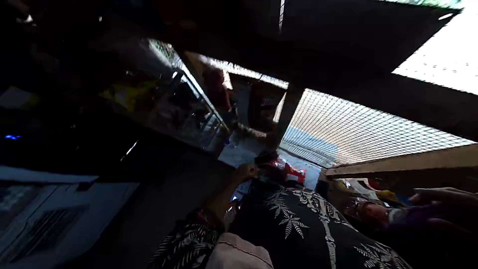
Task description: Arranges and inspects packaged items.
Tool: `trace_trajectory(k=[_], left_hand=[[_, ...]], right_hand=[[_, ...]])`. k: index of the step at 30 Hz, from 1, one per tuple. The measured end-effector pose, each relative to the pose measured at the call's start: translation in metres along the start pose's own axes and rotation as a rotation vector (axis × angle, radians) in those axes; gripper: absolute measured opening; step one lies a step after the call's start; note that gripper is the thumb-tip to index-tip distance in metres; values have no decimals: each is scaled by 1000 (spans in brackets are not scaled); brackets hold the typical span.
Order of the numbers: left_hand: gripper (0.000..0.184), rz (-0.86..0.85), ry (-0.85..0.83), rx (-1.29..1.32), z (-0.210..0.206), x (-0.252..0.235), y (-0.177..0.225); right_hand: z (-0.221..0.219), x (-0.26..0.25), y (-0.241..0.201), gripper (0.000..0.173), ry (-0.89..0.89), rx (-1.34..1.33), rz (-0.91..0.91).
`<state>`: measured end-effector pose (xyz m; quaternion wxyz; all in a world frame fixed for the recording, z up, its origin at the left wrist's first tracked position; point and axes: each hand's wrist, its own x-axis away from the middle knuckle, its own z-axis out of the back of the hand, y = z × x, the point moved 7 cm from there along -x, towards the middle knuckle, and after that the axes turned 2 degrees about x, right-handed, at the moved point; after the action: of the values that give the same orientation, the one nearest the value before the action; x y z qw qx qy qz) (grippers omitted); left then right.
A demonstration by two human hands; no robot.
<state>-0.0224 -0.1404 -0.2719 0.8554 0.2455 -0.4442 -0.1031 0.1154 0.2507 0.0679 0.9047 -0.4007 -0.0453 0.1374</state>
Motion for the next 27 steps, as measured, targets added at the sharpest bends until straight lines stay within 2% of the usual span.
trace_trajectory(k=[2,6,8,11,15,16,19,21,24,26,27], left_hand=[[59,121,26,55,-5,2,-43],[37,219,68,131,-39,8,-144],[55,335,-8,72,-65,23,-183],[63,374,-45,374,-107,37,-218],[61,491,65,537,-143,61,-228],[60,497,65,626,-158,68,-225],[64,602,-21,580,-205,93,-218],[62,606,-44,676,-244,106,-217],[68,670,21,756,-290,142,-216],[62,675,176,903,-296,189,-183],[56,726,136,882,-272,221,-147]], right_hand=[[-27,-23,14,46,-98,24,-43],[-68,-62,44,47,-155,214,-99],[-86,-82,52,51,-188,322,-112],[-106,-102,57,52,-274,352,-125],[-124,-117,65,54,-413,359,-134],[-126,-120,66,55,-441,360,-120],[-131,-125,70,58,-487,350,-45],[-134,-124,73,60,-514,339,3],[-139,-122,78,59,-556,326,31],[-142,-118,84,60,-600,336,37],[-145,-118,85,60,-607,343,78]])
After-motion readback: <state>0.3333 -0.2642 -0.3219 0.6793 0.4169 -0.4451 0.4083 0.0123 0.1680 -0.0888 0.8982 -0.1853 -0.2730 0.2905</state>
